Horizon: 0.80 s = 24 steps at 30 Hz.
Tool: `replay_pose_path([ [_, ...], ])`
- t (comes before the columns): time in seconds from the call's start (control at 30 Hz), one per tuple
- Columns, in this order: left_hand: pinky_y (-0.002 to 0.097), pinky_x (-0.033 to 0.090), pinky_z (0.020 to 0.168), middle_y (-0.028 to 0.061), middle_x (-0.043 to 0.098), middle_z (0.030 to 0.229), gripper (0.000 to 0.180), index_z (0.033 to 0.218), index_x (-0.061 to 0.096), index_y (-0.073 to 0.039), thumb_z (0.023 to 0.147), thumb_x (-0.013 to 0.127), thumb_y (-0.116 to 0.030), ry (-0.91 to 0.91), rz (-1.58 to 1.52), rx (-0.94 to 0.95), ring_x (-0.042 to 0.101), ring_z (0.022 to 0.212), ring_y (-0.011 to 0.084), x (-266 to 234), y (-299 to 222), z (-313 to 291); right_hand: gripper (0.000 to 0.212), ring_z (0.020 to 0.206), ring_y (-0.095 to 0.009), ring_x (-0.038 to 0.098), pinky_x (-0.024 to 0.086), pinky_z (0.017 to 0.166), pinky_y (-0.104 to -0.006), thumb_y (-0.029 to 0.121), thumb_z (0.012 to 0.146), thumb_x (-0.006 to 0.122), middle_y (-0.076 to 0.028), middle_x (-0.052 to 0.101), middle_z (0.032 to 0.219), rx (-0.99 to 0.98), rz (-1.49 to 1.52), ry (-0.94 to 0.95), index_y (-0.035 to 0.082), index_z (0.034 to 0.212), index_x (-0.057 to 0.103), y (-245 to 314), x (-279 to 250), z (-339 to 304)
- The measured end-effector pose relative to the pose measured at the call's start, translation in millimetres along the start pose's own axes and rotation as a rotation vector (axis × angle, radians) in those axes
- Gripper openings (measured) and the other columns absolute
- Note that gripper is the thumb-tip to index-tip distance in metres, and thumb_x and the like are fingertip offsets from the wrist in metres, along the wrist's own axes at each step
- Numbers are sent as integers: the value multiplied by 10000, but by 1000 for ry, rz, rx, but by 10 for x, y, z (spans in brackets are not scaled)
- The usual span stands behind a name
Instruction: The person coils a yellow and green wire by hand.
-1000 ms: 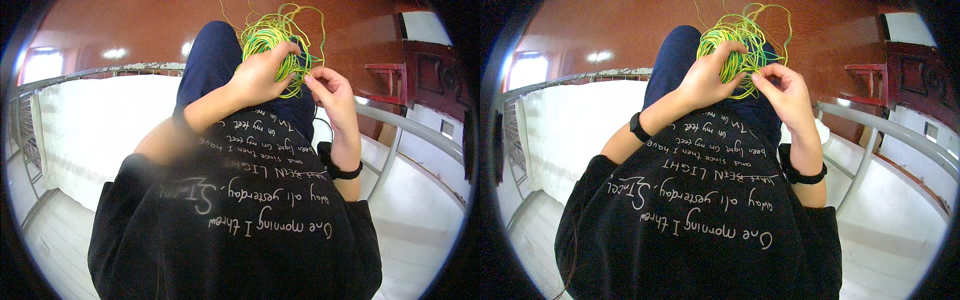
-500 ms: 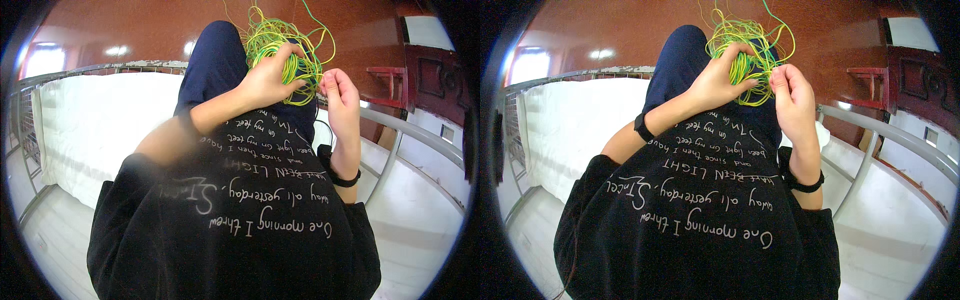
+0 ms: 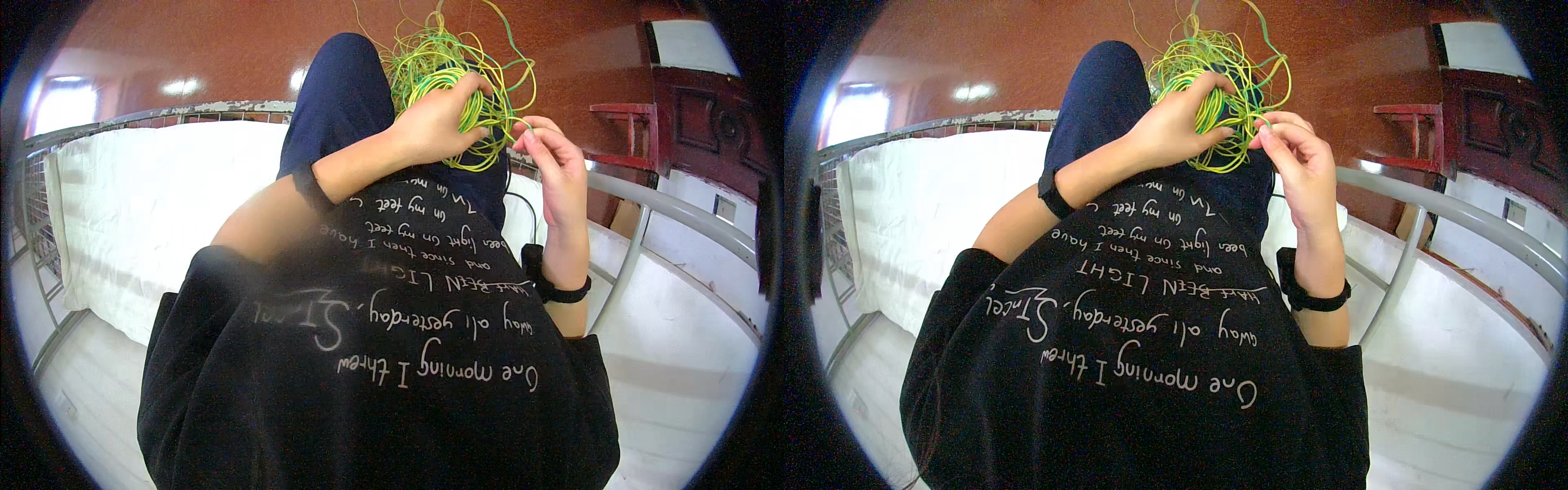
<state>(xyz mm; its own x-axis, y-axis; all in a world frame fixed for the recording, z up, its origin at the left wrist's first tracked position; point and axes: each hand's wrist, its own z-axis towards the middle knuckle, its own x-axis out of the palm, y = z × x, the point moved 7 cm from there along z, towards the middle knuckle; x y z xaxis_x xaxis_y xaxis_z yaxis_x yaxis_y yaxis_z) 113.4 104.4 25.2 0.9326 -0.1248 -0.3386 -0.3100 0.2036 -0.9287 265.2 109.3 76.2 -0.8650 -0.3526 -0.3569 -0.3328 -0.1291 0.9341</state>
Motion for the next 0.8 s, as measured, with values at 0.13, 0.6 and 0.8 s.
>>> replay_pose_path([
  [0.13, 397, 468, 715, 178, 598, 858, 507, 1162, 426, -89, 751, 714, -162, 33, -34, 4, 617, 818, 353, 19, -45, -32, 277, 752, -135, 537, 388, 669, -250, 178, 958, 487, -83, 593, 767, -38, 291, 17, -36, 827, 604, -18, 108, -13],
  [0.6, 388, 467, 823, 183, 605, 1000, 535, 1175, 431, -62, 746, 729, -175, 17, -55, -11, 608, 952, 347, 0, 1, -10, 414, 480, -101, 415, 356, 368, -180, 137, 969, 358, -259, 548, 1179, 318, 1169, 238, -144, 1269, 397, 127, 202, 25],
  [0.8, 340, 457, 877, 144, 590, 1063, 558, 1205, 427, -59, 749, 731, -164, 109, -117, -10, 598, 1012, 252, -69, -31, -31, 479, 1083, -263, 584, 549, 549, -185, 63, 902, 550, -207, 442, 1352, 210, 1142, 298, -10, 1349, 394, -105, 230, 6],
])
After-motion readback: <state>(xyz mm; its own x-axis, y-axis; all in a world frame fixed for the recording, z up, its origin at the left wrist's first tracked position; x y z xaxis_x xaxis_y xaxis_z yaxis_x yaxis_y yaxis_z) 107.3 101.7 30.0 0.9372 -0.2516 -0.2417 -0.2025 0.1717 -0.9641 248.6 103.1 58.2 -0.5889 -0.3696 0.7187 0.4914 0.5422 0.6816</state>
